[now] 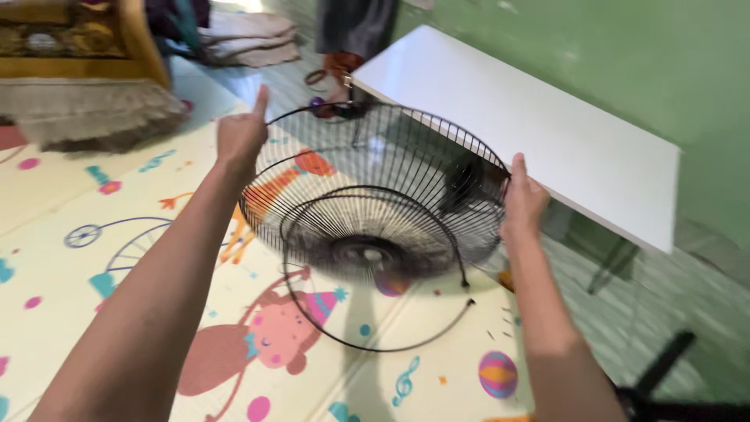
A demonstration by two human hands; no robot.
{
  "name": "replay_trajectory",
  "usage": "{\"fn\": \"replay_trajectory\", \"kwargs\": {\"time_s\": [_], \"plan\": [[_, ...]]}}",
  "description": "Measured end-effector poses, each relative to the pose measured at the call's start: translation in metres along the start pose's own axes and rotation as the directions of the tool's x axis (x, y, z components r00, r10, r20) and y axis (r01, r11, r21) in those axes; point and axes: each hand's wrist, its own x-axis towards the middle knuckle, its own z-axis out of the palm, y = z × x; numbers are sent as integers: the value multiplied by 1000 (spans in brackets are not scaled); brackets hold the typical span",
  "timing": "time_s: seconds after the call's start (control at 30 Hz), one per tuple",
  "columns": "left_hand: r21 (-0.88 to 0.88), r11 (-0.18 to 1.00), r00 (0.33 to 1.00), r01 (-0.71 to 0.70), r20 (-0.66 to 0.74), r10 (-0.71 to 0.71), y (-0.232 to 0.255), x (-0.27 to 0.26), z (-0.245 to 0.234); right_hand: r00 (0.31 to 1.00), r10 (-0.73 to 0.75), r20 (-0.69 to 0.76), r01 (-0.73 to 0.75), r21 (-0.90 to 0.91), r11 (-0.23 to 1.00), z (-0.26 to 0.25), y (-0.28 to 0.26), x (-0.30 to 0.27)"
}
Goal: The person removes the front protective cage from a black standing fan. They unscrew the fastening nut, detach the cage, and place it on the floor.
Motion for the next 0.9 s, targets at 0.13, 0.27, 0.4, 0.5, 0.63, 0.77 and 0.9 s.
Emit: {"fn": "replay_trajectory", "kwargs": {"time_s": [0.13, 0.27, 0.4, 0.5, 0.63, 0.77, 0.9], "plan": [[-166, 966, 953, -198, -262, 150, -27, 0, -64, 963, -256, 88, 246, 113, 963, 94, 64, -16], [115, 933, 895, -342, -262, 360, -111, -26, -86, 692, 641, 332, -709, 147, 689, 152, 159, -63], [476, 767, 815, -431, -158, 557, -205, -52, -109, 745, 534, 399, -604, 66, 794, 153, 269, -124], [562, 740, 862, -370, -90, 499, -257, -90, -130, 836, 379, 397, -456, 119, 882, 150, 321, -165], [649, 760, 986, -42, -97, 137, -281, -100, -120, 795, 410, 446, -409, -105, 907, 143, 326, -181], [667, 703, 955, -249, 49, 292, -259, -66, -58, 727, 484, 487, -481, -142, 865, 114, 305, -146], [579, 712, 915, -397, 186, 359, -230, -51, 60, 798, 372, 474, -304, -216, 928, 67, 272, -84]]}}
